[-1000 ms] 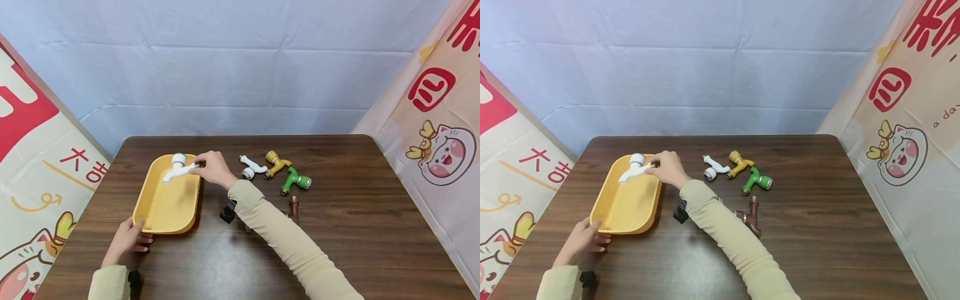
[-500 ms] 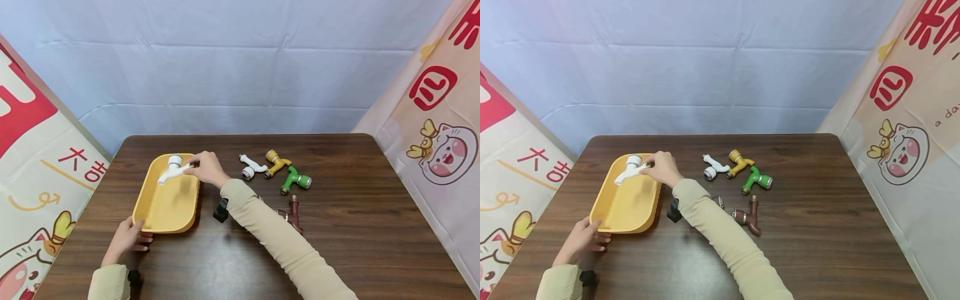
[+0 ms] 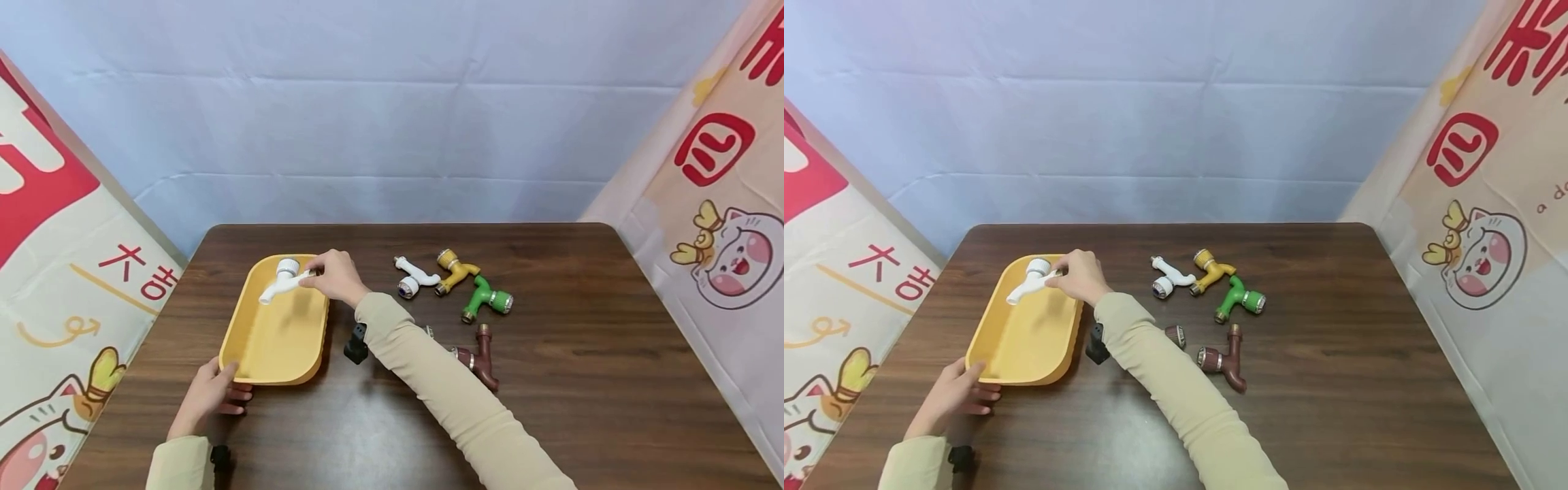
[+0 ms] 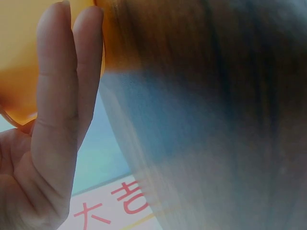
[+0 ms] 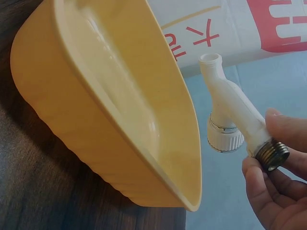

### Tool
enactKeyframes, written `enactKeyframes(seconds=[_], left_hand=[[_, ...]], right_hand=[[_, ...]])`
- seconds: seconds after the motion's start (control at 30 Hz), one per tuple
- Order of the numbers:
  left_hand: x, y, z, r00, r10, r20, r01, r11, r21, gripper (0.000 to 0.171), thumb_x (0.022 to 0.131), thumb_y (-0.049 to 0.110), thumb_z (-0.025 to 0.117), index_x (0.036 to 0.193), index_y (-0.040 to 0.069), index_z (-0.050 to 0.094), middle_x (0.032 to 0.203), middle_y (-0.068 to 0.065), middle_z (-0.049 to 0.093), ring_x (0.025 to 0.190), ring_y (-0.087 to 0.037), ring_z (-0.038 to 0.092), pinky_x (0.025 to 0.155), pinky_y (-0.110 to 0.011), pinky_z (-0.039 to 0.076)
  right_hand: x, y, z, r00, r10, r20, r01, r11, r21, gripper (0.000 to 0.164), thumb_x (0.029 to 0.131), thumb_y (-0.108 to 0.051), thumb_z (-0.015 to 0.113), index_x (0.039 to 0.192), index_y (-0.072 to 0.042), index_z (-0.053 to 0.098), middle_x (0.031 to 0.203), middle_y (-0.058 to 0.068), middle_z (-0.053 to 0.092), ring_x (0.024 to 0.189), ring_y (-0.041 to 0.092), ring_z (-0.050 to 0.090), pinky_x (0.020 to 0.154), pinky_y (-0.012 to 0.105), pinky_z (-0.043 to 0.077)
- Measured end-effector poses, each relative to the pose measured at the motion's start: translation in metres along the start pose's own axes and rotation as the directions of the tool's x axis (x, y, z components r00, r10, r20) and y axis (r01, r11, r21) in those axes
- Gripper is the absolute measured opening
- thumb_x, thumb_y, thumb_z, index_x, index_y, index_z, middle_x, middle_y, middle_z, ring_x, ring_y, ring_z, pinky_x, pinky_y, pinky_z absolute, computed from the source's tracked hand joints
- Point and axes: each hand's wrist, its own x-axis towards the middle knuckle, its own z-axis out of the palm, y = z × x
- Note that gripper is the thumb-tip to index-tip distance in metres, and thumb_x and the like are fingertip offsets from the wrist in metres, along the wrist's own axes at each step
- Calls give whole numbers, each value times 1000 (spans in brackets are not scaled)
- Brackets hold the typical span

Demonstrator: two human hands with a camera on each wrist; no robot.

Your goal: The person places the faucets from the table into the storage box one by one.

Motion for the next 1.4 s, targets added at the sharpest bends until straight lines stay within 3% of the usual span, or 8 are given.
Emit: enactKeyframes(seconds=[0.7, 1.0, 1.4], left_hand=[[-2, 0, -3, 1000, 6, -6, -6, 1000, 3, 42, 100, 22, 31, 129, -8, 25, 79, -13, 63, 68, -26, 64, 55, -41, 54], [-2, -1, -1, 1000, -3, -3, 3, 1000, 0, 43, 100, 23, 31, 129, -8, 25, 79, -14, 63, 68, -25, 64, 55, -41, 54], [-2, -1, 0, 1000, -13, 3, 13, 1000, -5, 45, 100, 23, 32, 130, -9, 23, 80, -15, 63, 68, -26, 64, 55, -42, 54]], right_hand=[[14, -2, 15, 997, 76, -23, -76, 997, -4, 19, 79, -24, 72, 93, -12, 72, 70, -6, 59, 59, 11, 47, 50, 19, 35], [14, 3, 25, 993, 113, -25, -113, 993, 19, 21, 78, -23, 73, 94, -9, 72, 83, 0, 65, 65, 10, 51, 52, 19, 41], [15, 1, 34, 988, 152, -36, -152, 988, 7, 18, 77, -22, 74, 90, -10, 74, 78, -3, 66, 66, 9, 52, 54, 18, 41]])
